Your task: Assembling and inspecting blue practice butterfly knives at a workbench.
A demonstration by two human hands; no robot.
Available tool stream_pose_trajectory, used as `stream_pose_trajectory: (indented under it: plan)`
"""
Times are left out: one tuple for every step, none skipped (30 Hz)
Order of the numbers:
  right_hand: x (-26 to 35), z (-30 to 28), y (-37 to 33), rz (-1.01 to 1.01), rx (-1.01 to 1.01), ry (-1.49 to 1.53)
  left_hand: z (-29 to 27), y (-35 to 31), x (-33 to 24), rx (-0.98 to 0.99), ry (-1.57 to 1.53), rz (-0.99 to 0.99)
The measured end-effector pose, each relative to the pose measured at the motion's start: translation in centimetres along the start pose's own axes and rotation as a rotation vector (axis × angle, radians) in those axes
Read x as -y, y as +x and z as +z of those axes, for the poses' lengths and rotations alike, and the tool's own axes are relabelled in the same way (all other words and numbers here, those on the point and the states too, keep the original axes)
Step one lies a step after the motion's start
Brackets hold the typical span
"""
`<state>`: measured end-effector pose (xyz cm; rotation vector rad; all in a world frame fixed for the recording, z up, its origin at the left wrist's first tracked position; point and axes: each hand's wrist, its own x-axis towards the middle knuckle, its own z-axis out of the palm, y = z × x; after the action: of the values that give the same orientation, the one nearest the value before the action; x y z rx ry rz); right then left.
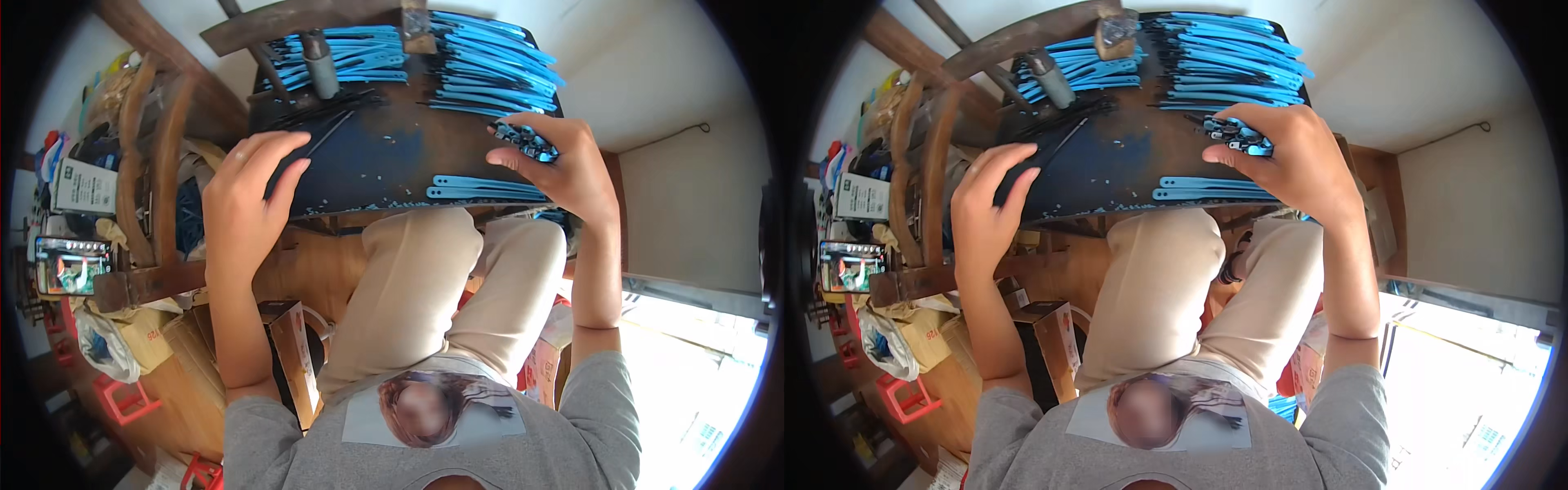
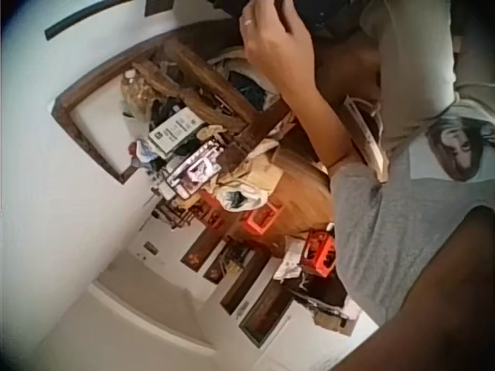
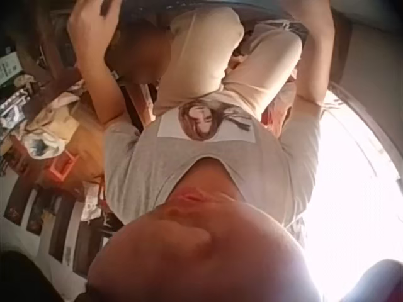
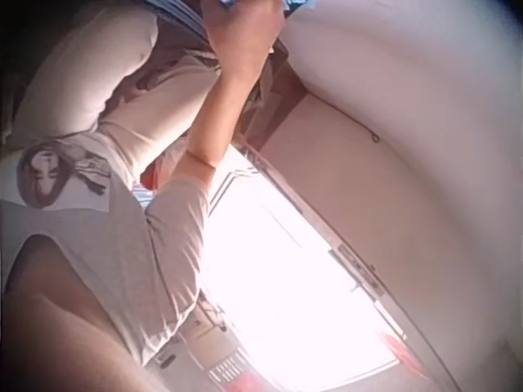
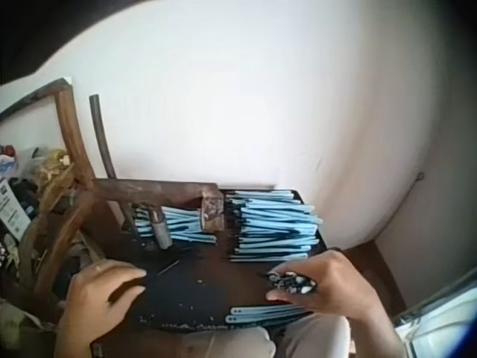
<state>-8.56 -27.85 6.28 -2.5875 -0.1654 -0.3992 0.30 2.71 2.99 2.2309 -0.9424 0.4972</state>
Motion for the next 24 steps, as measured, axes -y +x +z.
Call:
stream_pose_trajectory:
  plan:
    - [-0.1, -0.6, -0.2, 0.032, 0.084, -0.024, 0.6, 0.5, 0.0, 0.054, 0.025, -0.014]
    - [-0.3, -1.0, -0.5, 0.063, 0.169, -0.047, 1.2, 0.8, 0.0, 0.107, 0.050, -0.028]
    - [-0.4, -1.1, -0.7, 0.088, 0.199, -0.060, 1.8, 1.0, 0.1, 0.130, 0.033, -0.040]
    - [-0.8, -1.2, -0.9, 0.100, 0.199, -0.068, 2.3, 1.3, 0.2, 0.134, 0.020, -0.034]
    - [-1.5, -1.0, -1.2, 0.061, 0.234, -0.085, 2.6, 1.5, 0.3, 0.143, 0.046, -0.040]
    - [-2.1, -0.8, -1.4, 0.020, 0.270, -0.101, 3.0, 1.7, 0.3, 0.151, 0.073, -0.047]
    - [-2.6, -0.5, -1.4, 0.046, 0.329, -0.114, 3.1, 1.8, 0.3, 0.153, 0.068, -0.044]
    - [-2.6, -0.5, -1.4, 0.050, 0.330, -0.115, 3.2, 1.9, 0.2, 0.188, 0.050, -0.093]
    - [-2.4, -0.5, -1.4, 0.080, 0.348, -0.128, 3.2, 2.0, 0.3, 0.221, 0.034, -0.142]
    - [-2.2, -0.4, -1.1, 0.100, 0.366, -0.138, 3.2, 2.0, 0.3, 0.218, 0.041, -0.146]
    - [-2.1, -0.4, -1.1, 0.090, 0.366, -0.133, 3.3, 1.9, 0.2, 0.204, 0.058, -0.116]
    - [-2.1, -0.4, -1.3, 0.076, 0.346, -0.172, 3.3, 1.8, 0.1, 0.189, 0.077, -0.087]
    - [-2.0, -0.3, -1.3, 0.054, 0.325, -0.205, 3.3, 1.8, -0.2, 0.182, 0.097, -0.077]
    - [-1.8, -0.2, -1.3, 0.031, 0.325, -0.192, 3.1, 1.7, -0.6, 0.206, 0.148, -0.104]
    - [-1.5, -0.2, -1.3, 0.048, 0.331, -0.237, 3.1, 1.5, -0.6, 0.208, 0.172, -0.096]
    - [-1.2, -0.1, -1.3, 0.059, 0.335, -0.279, 3.4, 1.3, -0.5, 0.209, 0.202, -0.091]
    - [-0.9, -0.2, -1.0, 0.078, 0.384, -0.271, 3.6, 0.9, -0.1, 0.183, 0.231, -0.061]
    - [-0.6, -0.4, -1.1, 0.078, 0.389, -0.301, 3.5, 0.9, -0.2, 0.164, 0.216, -0.045]
    - [-0.4, -0.3, -1.1, 0.067, 0.394, -0.324, 3.8, 0.7, 0.1, 0.122, 0.193, -0.028]
    - [-0.3, -0.2, -0.9, 0.086, 0.424, -0.329, 3.7, 0.7, 0.1, 0.118, 0.187, -0.016]
    - [-0.5, -0.2, -1.1, 0.056, 0.387, -0.312, 3.8, 0.7, 0.0, 0.070, 0.156, -0.006]
    - [-0.6, -0.6, -0.9, 0.085, 0.424, -0.274, 3.7, 1.0, -1.0, 0.098, 0.072, -0.112]
    - [-0.9, -0.5, -1.0, 0.045, 0.375, -0.267, 3.9, 0.9, -1.2, 0.072, 0.045, -0.101]
    - [-1.3, -0.4, -1.1, 0.044, 0.361, -0.220, 4.0, 0.9, -1.8, 0.034, -0.014, -0.087]
